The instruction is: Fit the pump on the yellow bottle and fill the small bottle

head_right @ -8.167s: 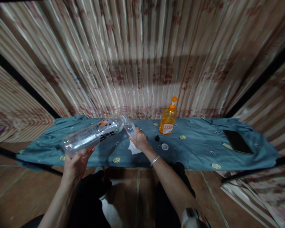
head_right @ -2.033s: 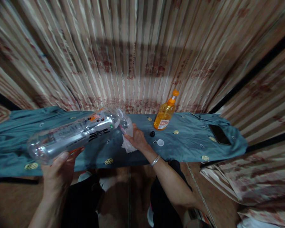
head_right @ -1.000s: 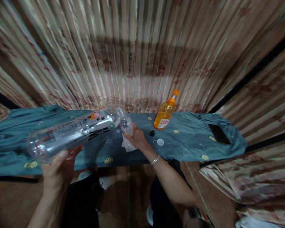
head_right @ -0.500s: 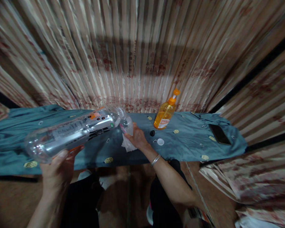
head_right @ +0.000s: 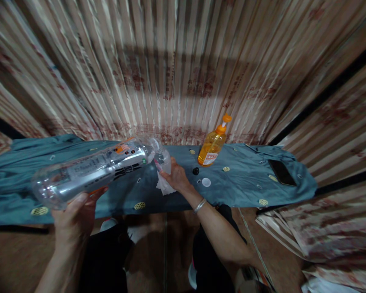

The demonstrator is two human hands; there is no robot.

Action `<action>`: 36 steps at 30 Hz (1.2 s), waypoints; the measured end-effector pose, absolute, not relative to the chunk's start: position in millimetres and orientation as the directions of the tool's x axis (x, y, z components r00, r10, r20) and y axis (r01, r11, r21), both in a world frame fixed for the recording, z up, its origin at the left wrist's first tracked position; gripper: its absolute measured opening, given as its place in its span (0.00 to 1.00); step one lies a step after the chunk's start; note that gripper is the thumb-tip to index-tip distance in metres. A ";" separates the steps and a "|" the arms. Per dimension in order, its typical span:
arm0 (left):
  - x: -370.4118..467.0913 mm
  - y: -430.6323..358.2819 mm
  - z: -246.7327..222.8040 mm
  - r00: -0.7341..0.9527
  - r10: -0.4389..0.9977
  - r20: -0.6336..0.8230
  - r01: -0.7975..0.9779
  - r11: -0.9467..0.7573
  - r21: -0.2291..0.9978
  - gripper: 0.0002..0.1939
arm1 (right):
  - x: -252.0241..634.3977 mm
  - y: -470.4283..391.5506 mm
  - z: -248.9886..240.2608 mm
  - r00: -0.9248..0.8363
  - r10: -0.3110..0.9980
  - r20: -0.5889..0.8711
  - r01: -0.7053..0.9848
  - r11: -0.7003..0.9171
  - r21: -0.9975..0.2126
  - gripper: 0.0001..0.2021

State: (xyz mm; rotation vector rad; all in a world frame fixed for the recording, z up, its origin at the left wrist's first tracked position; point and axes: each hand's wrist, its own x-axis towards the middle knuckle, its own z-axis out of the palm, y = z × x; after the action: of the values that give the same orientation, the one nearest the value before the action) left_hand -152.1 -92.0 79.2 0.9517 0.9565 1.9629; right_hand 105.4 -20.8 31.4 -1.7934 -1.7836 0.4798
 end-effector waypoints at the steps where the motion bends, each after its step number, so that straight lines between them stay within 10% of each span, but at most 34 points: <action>1: -152.3 -91.7 79.0 -0.452 0.845 0.287 -0.294 -0.445 0.846 0.43 | 105.4 -20.8 31.1 0.049 0.990 0.129 0.791 0.040 -0.610 0.22; 36: -150.5 -94.3 79.5 -0.443 0.846 0.296 -0.296 -0.450 0.843 0.44 | 105.2 -18.4 27.6 0.067 0.988 0.137 0.787 0.033 -0.616 0.22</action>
State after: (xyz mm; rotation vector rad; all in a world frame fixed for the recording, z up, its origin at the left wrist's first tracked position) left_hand -150.5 -94.3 79.5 0.9560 0.9445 1.9609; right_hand 105.2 -18.4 27.6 -1.7995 -1.7655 0.4731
